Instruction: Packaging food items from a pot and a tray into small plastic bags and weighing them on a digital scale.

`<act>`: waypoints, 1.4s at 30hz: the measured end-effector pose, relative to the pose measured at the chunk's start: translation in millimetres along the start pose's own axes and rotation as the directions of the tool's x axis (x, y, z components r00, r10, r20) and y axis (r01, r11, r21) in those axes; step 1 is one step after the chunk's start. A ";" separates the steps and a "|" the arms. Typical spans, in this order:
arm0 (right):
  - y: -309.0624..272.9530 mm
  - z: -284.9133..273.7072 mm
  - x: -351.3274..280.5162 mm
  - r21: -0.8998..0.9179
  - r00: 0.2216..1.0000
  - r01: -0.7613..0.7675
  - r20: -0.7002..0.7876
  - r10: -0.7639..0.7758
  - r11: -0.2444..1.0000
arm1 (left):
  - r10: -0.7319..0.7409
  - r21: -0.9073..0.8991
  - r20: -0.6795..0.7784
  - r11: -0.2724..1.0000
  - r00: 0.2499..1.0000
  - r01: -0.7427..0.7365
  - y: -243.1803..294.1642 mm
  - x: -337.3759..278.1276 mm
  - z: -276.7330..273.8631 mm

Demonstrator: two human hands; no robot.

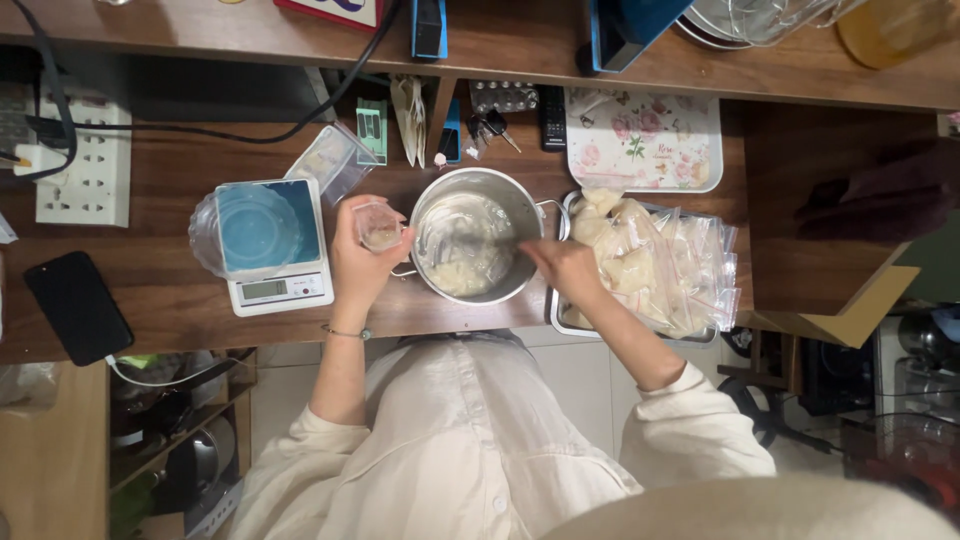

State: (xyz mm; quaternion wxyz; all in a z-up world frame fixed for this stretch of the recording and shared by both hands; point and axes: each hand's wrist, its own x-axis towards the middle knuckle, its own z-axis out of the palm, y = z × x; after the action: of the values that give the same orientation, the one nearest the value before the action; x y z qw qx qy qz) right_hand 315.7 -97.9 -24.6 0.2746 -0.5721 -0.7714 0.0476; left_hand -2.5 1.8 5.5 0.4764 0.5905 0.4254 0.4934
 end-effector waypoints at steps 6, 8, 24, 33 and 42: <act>18.2 -15.1 -2.3 -0.344 0.981 0.149 0.169 -0.094 0.927 | 0.008 0.037 -0.008 0.999 1.000 -0.008 -1.8 -0.6 -2.3; 7.9 -16.6 -4.2 -0.370 0.973 0.123 0.228 -0.038 0.921 | 0.023 0.011 -0.007 1.000 1.000 -0.023 -3.5 0.4 -4.1; -28.4 49.2 9.1 0.021 0.922 -0.388 -0.009 0.388 0.921 | 0.034 -0.001 -0.029 0.999 0.999 -0.034 -13.5 2.2 -6.7; -21.3 49.4 -6.5 -0.087 0.993 -0.073 0.082 0.081 0.994 | 0.011 -0.002 -0.028 1.000 1.000 -0.011 -7.5 3.4 -11.1; -22.9 6.6 -33.6 0.119 0.785 -0.571 0.369 0.498 0.812 | -0.002 0.022 -0.041 1.000 0.999 0.003 -8.7 6.7 -12.3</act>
State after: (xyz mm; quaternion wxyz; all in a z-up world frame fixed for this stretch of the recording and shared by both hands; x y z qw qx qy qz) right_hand 299.5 -134.7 -33.7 0.1833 -0.7177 -0.5997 0.3028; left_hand -13.9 11.6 -1.1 0.4616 0.5849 0.4412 0.5001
